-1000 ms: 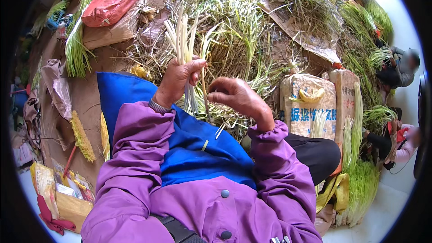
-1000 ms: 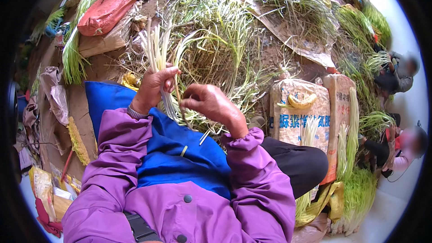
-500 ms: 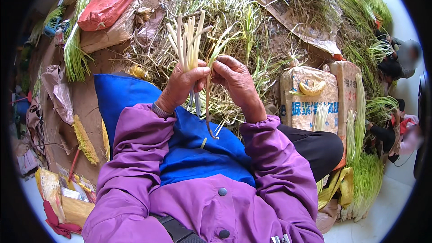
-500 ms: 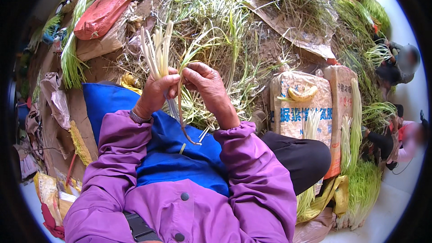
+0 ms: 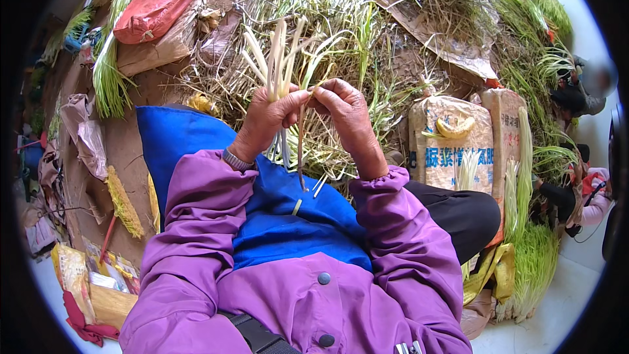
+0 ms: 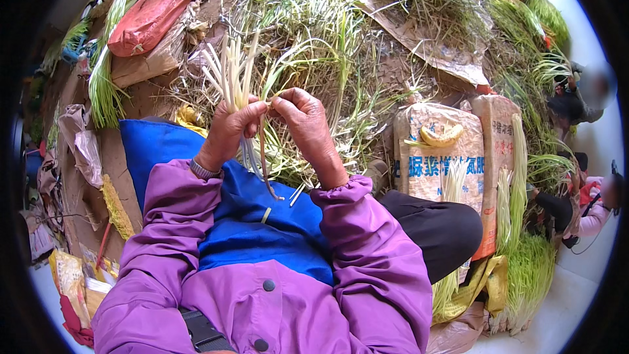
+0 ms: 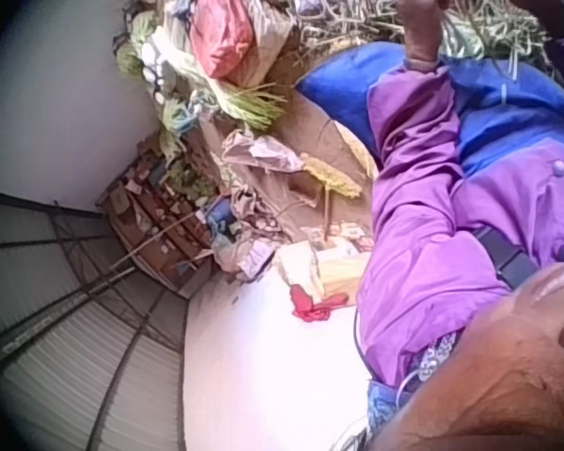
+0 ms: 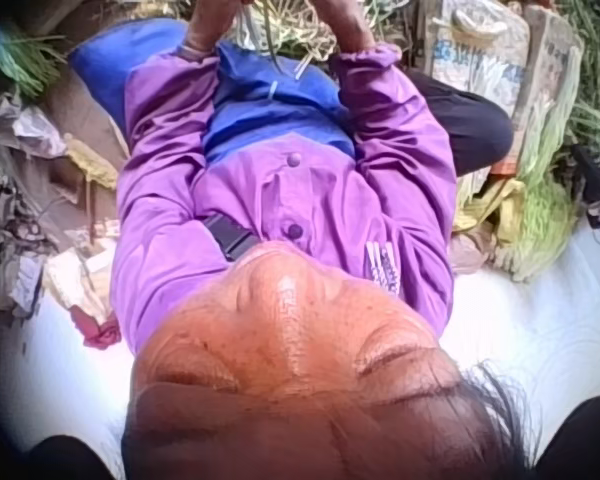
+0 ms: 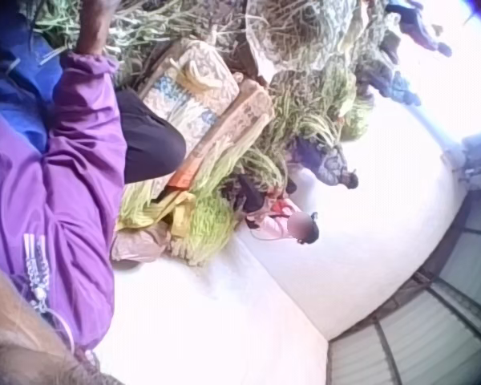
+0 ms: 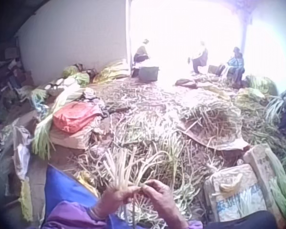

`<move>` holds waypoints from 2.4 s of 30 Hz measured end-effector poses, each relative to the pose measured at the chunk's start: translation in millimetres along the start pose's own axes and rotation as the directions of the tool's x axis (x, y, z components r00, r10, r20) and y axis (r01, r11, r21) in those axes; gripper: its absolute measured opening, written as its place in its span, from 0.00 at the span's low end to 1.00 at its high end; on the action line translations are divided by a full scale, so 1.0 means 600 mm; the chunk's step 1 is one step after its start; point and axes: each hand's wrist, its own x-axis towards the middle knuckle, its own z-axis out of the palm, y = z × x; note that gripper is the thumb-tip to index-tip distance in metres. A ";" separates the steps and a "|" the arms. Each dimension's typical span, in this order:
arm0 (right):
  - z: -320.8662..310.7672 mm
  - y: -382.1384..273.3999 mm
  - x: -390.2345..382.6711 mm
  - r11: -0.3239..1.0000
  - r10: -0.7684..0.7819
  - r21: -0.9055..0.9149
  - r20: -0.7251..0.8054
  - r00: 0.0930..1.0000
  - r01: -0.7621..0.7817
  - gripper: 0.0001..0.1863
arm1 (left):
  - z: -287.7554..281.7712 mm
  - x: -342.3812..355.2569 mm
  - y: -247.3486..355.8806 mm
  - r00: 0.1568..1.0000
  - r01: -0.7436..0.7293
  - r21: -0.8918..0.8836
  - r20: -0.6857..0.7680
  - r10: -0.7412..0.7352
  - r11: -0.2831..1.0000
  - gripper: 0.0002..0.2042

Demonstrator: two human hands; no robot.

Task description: The person sits on the floor and peels the outer layers from long, pale vegetable stalks by hand. They hold a stalk in one hand and strip the layers with the other, dropping the waste onto a pile on the floor.

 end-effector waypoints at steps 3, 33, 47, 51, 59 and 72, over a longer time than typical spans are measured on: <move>0.006 -0.006 -0.004 0.995 0.018 0.097 0.010 1.000 -0.019 0.07 | -0.003 0.001 -0.001 1.000 -0.005 -0.096 -0.027 0.002 0.995 0.07; -0.022 -0.034 -0.007 0.987 0.148 -0.067 0.002 0.989 -0.148 0.20 | -0.006 -0.005 -0.003 0.997 0.075 -0.091 0.025 -0.073 0.993 0.10; -0.010 -0.002 0.009 0.996 0.025 -0.084 -0.034 0.999 -0.028 0.10 | 0.012 0.006 -0.023 0.984 0.137 -0.049 0.119 -0.131 0.989 0.08; -0.014 0.007 0.009 0.975 -0.042 -0.219 -0.029 0.999 0.034 0.10 | 0.012 0.009 -0.039 0.986 0.142 -0.030 0.096 -0.138 0.989 0.08; -0.016 -0.003 0.001 0.986 -0.043 -0.166 -0.100 0.994 0.026 0.08 | 0.008 0.006 -0.024 0.982 0.187 -0.210 0.013 -0.189 0.960 0.07; -0.087 -0.044 -0.019 0.878 -0.098 0.426 -0.285 0.954 0.218 0.03 | -0.073 0.024 -0.009 0.946 -0.127 -0.633 -0.310 -0.100 0.763 0.06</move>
